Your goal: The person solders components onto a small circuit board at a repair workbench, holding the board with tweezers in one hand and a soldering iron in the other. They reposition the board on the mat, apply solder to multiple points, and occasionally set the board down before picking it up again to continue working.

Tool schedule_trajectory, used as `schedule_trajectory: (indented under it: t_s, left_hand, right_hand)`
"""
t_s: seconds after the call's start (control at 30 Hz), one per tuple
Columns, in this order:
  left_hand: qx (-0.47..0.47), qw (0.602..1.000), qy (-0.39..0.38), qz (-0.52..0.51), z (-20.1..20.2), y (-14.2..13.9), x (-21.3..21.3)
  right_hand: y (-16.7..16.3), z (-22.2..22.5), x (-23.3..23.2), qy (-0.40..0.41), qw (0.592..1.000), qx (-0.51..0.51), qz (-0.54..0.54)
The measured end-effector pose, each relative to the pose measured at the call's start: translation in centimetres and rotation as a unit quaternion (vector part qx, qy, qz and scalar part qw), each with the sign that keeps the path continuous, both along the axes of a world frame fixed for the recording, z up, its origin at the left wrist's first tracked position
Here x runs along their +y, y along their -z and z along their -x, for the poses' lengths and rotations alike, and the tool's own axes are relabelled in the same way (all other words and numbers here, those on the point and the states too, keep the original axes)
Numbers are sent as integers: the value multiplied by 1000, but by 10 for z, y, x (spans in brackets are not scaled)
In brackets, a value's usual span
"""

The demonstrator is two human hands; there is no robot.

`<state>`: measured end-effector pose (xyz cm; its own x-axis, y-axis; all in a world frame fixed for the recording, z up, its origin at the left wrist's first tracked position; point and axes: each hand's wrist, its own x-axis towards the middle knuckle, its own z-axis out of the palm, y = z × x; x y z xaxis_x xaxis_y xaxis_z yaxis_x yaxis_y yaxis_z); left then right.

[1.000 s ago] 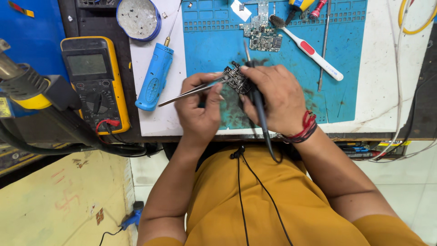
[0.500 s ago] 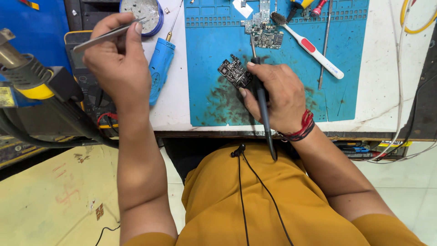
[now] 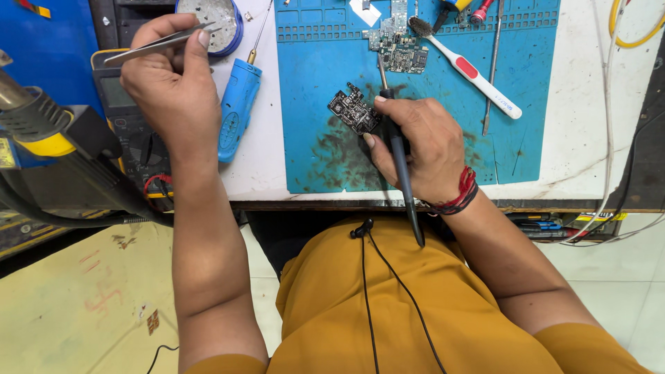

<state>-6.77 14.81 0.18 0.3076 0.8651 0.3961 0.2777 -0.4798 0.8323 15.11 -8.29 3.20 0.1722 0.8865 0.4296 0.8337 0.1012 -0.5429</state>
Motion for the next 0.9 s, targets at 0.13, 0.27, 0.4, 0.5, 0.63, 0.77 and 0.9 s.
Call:
schedule_trajectory:
  t_s: [0.13, 0.27, 0.4, 0.5, 0.63, 0.77, 0.9]
  left_hand:
    - [-25, 1000, 14, 9, 0, 4, 1]
    - [-14, 1000, 7, 27, 0, 5, 2]
    - [-21, 999, 15, 29, -1, 3, 6]
    - [-33, 999, 24, 28, -2, 4, 8]
    - [-50, 998, 27, 19, 0, 7, 9]
    - [-63, 997, 33, 7, 5, 12, 11]
    - [-79, 995, 47, 39, 6, 17, 15]
  right_hand:
    - [0, 0, 0, -4, 1000, -1, -2]
    - [0, 0, 0, 1, 1000, 6, 3]
    - [0, -1, 0, -4, 1000, 3, -1]
    - [0, -1, 0, -6, 1000, 2, -2]
    - [1, -1, 0, -4, 1000, 3, -1]
    - [1, -1, 0, -6, 1000, 0, 0]
    - [2, -1, 0, -8, 1000, 1, 0]
